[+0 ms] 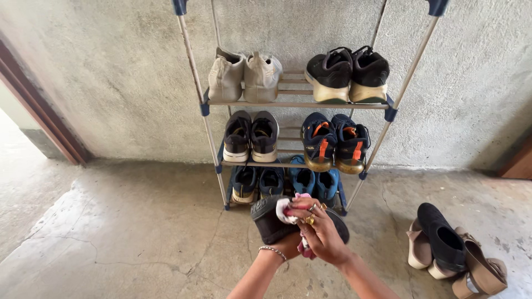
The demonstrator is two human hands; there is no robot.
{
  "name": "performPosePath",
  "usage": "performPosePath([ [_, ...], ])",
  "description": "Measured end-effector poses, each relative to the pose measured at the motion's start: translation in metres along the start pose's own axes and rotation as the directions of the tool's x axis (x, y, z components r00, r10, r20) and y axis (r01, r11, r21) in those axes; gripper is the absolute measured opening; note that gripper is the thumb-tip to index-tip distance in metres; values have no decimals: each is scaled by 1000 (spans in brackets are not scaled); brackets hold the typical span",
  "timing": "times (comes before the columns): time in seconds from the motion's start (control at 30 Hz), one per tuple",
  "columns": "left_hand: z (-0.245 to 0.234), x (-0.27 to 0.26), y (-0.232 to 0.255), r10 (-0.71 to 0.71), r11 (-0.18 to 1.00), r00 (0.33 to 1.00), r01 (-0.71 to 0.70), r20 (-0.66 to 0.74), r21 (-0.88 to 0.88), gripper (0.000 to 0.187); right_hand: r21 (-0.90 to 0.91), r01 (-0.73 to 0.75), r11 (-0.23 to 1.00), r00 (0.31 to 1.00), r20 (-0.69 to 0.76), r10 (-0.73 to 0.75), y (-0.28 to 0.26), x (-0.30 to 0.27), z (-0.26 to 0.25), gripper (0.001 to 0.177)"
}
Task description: The person wipes several pairs of shoes with a cloth, handling each shoe individually and rotating it to clean different sides. The shoes are placed back on a metal shoe rack after cleaning.
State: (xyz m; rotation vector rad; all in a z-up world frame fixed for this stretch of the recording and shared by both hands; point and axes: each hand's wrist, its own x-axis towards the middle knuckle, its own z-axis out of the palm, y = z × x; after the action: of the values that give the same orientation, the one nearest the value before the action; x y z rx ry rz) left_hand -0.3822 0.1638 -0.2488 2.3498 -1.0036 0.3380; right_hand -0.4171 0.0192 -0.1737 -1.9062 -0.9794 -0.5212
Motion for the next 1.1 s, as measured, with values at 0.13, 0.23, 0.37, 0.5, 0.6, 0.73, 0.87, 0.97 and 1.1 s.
performPosePath([
  [0.13, 23, -9, -10, 4, 983, 982, 32, -189, 184, 43, 93, 7, 996, 998, 63, -12, 35, -6, -2, 33],
  [0.23, 38, -12, -16, -88, 982, 976, 118, -199, 145, 44, -271, -141, 952, 987, 40, 158, 37, 2, -20, 23],
  [0.37, 17, -3, -7, -201, 968, 937, 234, -286, 88, 57, 23, 135, 991, 991, 24, -135, 3, 15, 18, 33],
  [0.5, -9, 2, 12, -455, 887, 890, 453, 3, 88, 34, -227, 188, 955, 981, 98, -170, 5, 2, 24, 31],
  [0.6, -14, -5, 17, -360, 922, 932, 348, -45, -170, 28, -129, 68, 989, 991, 124, -52, 29, -19, 27, 28],
  [0.73, 5, -3, 10, -4, 954, 874, -143, -486, -265, 41, -41, -151, 988, 976, 150, 155, 53, -18, 20, 44],
  [0.87, 23, -1, -9, -76, 997, 949, 82, -307, 7, 46, 107, -225, 969, 968, 136, 210, 30, -7, 10, 41],
  [0.97, 21, -4, -16, -271, 960, 947, 280, -171, 31, 47, -309, 274, 911, 949, 242, -203, 12, -1, 26, 61],
  [1.1, 6, -6, -9, -308, 946, 945, 292, -113, -139, 48, 21, -3, 1000, 972, 234, -2, 38, -17, 23, 55],
])
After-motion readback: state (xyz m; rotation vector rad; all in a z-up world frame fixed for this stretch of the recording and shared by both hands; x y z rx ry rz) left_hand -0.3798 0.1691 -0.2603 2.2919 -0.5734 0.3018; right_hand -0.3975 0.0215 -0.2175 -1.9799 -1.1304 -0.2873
